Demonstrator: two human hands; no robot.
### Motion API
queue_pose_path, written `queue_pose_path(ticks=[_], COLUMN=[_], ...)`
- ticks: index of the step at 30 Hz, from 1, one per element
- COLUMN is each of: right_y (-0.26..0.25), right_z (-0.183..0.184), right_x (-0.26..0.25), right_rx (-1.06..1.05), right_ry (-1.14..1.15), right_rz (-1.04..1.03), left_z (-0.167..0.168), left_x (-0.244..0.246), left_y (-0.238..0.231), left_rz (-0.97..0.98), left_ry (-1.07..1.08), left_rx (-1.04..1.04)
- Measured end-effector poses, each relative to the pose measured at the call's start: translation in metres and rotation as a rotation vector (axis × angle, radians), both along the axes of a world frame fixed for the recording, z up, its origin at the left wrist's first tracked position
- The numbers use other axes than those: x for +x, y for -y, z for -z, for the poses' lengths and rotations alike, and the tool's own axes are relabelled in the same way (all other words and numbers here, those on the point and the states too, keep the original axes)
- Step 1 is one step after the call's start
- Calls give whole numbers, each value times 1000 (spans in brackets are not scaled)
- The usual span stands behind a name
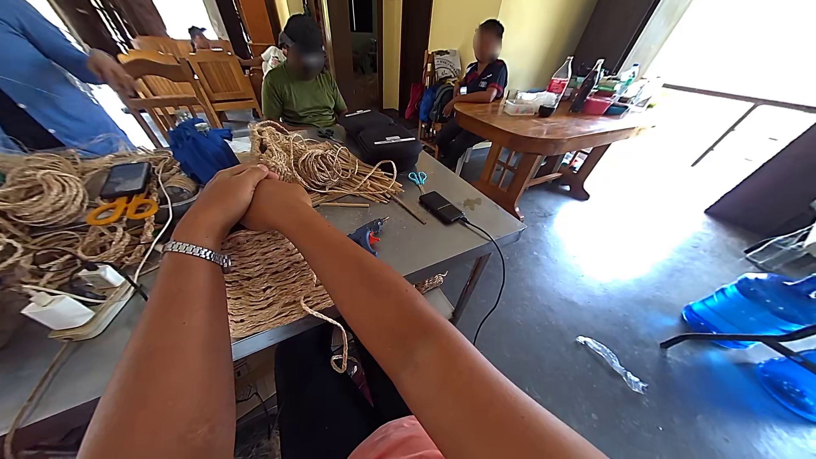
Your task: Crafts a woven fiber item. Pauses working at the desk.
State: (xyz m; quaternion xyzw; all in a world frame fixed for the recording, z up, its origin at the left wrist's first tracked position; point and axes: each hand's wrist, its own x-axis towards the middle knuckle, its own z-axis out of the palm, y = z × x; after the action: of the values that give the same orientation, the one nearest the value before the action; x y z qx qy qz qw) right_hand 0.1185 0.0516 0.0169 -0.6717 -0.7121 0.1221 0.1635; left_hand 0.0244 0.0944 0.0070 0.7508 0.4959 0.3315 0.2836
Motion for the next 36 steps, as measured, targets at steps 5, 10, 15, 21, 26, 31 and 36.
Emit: queue_pose_path(ticks=[5, 10, 15, 21, 26, 31, 36], right_y=[-1, 0, 1, 2, 0, 2, 3], right_z=[-1, 0, -1, -2, -2, -4, -4], right_x=[0, 1, 1, 1, 0, 0, 1], right_rx=[16, 25, 17, 8, 16, 5, -1], right_ry=[26, 27, 48, 30, 25, 15, 2], right_rz=[-17, -29, -37, -27, -28, -24, -18], left_z=[-1, -3, -4, -5, -4, -4, -3], left_x=[-1, 0, 2, 2, 1, 1, 2], left_y=[-1, 6, 8, 7, 5, 5, 5], left_rz=[12, 7, -18, -18, -6, -9, 2], left_ry=[-6, -9, -4, -16, -19, -17, 7], left_rx=[11, -1, -22, -7, 2, 4, -5])
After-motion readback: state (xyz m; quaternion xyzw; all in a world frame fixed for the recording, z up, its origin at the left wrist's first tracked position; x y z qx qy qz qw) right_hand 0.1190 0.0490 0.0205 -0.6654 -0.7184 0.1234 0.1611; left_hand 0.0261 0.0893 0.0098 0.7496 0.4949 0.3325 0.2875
